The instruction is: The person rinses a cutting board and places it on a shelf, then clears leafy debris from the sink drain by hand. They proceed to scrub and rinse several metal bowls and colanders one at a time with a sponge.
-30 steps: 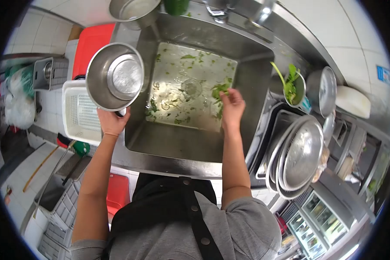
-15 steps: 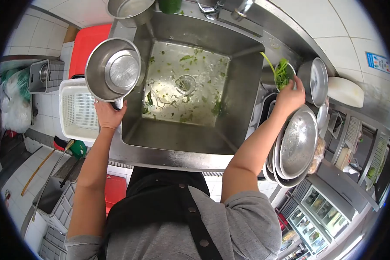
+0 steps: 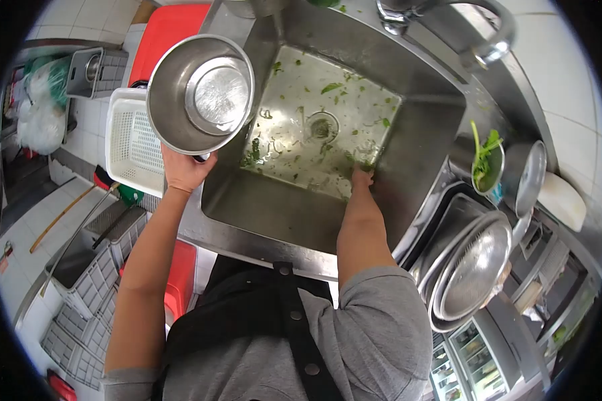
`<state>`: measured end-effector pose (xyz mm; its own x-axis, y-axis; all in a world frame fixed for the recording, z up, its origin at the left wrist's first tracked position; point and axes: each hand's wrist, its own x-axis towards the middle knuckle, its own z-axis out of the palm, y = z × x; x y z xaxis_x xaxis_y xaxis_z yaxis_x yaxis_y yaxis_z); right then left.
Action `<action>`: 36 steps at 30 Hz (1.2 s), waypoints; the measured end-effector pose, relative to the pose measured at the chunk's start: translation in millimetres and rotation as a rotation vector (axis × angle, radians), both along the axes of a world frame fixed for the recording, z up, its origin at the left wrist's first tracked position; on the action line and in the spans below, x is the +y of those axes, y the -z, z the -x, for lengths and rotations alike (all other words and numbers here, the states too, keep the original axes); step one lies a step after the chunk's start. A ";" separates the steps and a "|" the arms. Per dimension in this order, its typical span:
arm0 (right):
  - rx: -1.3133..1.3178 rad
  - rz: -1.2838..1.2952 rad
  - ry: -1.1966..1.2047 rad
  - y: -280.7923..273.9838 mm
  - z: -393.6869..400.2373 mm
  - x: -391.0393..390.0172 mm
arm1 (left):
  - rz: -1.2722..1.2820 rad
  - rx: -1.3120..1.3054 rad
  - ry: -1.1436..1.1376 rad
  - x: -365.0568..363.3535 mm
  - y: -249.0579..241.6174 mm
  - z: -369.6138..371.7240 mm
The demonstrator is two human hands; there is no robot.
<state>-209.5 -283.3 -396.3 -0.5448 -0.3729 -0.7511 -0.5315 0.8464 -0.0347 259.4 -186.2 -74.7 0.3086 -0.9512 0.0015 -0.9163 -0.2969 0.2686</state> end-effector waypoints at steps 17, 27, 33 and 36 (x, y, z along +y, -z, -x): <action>0.169 0.422 0.092 35.8 -202.2 -31.5 | -0.080 0.022 0.013 -1.5 1.4 -1.1; -0.024 0.277 -0.951 -4.3 -191.5 -53.4 | -0.034 0.008 0.027 -0.1 7.0 -3.3; -0.016 0.425 -1.117 4.2 -181.6 -24.9 | -0.046 -0.005 0.023 0.0 6.5 -2.4; -0.082 0.530 -1.047 22.3 -174.2 -27.8 | -0.052 -0.047 0.045 2.7 10.0 -3.6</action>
<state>-35.4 -311.2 -418.6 0.2562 -0.8862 -0.3859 -0.9387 -0.1329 -0.3181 263.0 -183.4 -84.7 0.2665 -0.9632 -0.0343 -0.9403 -0.2676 0.2104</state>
